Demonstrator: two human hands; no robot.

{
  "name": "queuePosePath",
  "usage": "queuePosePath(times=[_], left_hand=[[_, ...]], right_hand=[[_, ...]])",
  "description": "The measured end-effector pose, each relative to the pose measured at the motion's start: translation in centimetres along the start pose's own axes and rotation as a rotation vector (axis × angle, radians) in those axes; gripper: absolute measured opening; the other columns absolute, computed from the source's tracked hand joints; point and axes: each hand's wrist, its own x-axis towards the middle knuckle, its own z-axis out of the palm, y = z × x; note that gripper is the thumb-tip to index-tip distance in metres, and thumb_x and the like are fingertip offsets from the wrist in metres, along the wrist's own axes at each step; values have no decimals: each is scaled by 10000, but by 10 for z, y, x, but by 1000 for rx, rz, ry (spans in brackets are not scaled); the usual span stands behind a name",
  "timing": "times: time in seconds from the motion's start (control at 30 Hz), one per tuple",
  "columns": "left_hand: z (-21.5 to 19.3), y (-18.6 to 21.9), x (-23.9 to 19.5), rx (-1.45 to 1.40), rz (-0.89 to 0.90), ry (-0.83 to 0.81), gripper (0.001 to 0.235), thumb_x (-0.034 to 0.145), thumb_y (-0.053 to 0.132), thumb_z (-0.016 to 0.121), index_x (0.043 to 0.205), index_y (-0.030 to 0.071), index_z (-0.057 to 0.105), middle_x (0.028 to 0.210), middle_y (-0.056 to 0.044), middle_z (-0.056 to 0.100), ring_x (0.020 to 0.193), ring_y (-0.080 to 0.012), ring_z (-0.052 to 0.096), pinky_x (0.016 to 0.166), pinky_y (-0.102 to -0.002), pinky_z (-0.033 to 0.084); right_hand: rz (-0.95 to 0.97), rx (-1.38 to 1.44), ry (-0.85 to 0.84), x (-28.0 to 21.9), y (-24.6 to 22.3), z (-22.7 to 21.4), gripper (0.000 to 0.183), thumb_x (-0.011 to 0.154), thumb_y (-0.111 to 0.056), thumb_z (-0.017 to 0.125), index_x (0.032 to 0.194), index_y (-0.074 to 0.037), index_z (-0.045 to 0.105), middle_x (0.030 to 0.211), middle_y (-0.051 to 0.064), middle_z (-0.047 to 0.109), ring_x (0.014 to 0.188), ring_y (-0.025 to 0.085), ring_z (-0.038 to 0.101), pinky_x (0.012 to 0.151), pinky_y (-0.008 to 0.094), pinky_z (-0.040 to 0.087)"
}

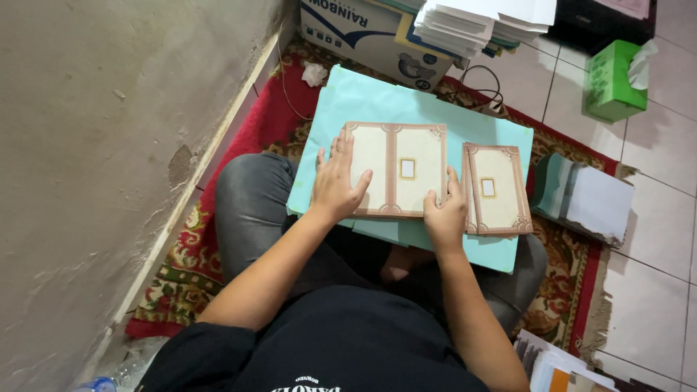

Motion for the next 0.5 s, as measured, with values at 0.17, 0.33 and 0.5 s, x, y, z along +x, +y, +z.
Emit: queuePosePath(times=[0.17,0.33,0.5], left_hand=[[-4,4,-1,-22,-13,-14,845,961,515,530,1591,16,267,1641,-270,270,1518,-408,295,1195,-632,138],[-7,4,0,-41,-23,-39,846,967,518,518,1593,11,259,1647,-262,261,1522,-395,292,1192,-635,130],[-9,6,0,3,1,-52,869,955,545,531,1580,1,270,1650,-268,240,1528,-406,268,1186,-659,140]], right_hand=[[-67,7,32,-3,0,4,638,868,-100,660,1491,-68,525,1308,291,636,1183,488,607,967,549,507],[-99,34,31,3,17,10,621,869,-90,651,1476,-23,536,1348,295,612,1240,487,577,1022,546,477],[-133,36,32,6,28,16,625,866,-70,656,1476,-6,536,1346,300,604,1264,489,564,1060,552,457]])
